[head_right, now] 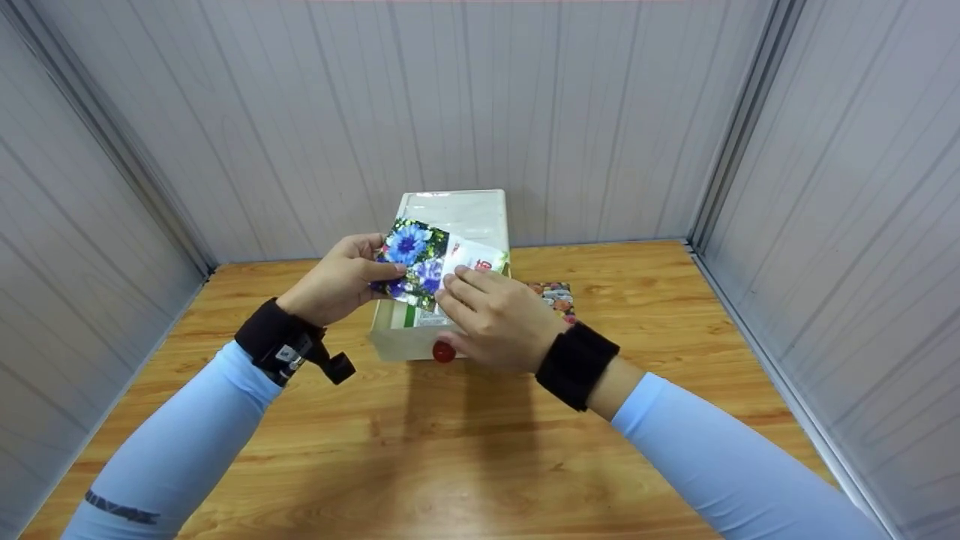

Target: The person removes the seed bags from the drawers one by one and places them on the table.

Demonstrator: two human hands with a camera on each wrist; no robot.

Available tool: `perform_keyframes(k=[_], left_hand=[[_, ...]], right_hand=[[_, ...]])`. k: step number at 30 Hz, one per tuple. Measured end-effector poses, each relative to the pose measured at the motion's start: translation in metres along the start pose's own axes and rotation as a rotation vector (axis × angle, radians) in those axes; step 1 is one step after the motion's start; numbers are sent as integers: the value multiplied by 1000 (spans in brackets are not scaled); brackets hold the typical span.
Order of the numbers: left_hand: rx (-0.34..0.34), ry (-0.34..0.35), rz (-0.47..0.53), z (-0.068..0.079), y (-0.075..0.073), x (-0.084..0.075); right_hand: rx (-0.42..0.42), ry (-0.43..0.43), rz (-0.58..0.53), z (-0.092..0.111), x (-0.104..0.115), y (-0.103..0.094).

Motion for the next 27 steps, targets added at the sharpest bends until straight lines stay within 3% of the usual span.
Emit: perform_keyframes(k=[3, 5, 7, 11, 14, 17, 22, 27], left_hand=[[15, 10, -24, 2, 1, 0], [29, 28, -42, 3, 2, -2], [41, 62, -68, 4, 3, -5], [52, 140, -106, 4, 4, -10], [64, 181, -117, 4, 5, -13], [94, 214, -117, 5, 6, -16], [169, 293, -129, 7, 9, -21], [184, 313, -127, 6, 9, -22]], right_hand=[[-8, 106, -45, -2, -8, -4], [5, 239, -82, -4, -17, -6], [46, 428, -145, -3, -30, -6], [168, 896, -353, 9, -52, -1], [234, 1140, -493, 20, -58, 4], [255, 1229, -616, 24, -57, 7], [227, 1277, -816, 27, -56, 12], [197, 1308, -859, 30, -59, 10]])
Point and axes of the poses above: each hand's wrist, its own z-axis away from the middle knuckle, its own y-axis out of the palm, x = y × z, the point moved 8 cm from there along -z, towards the middle knuckle, and after that the axes turned 11 degrees about -x, right-handed, at the moved point
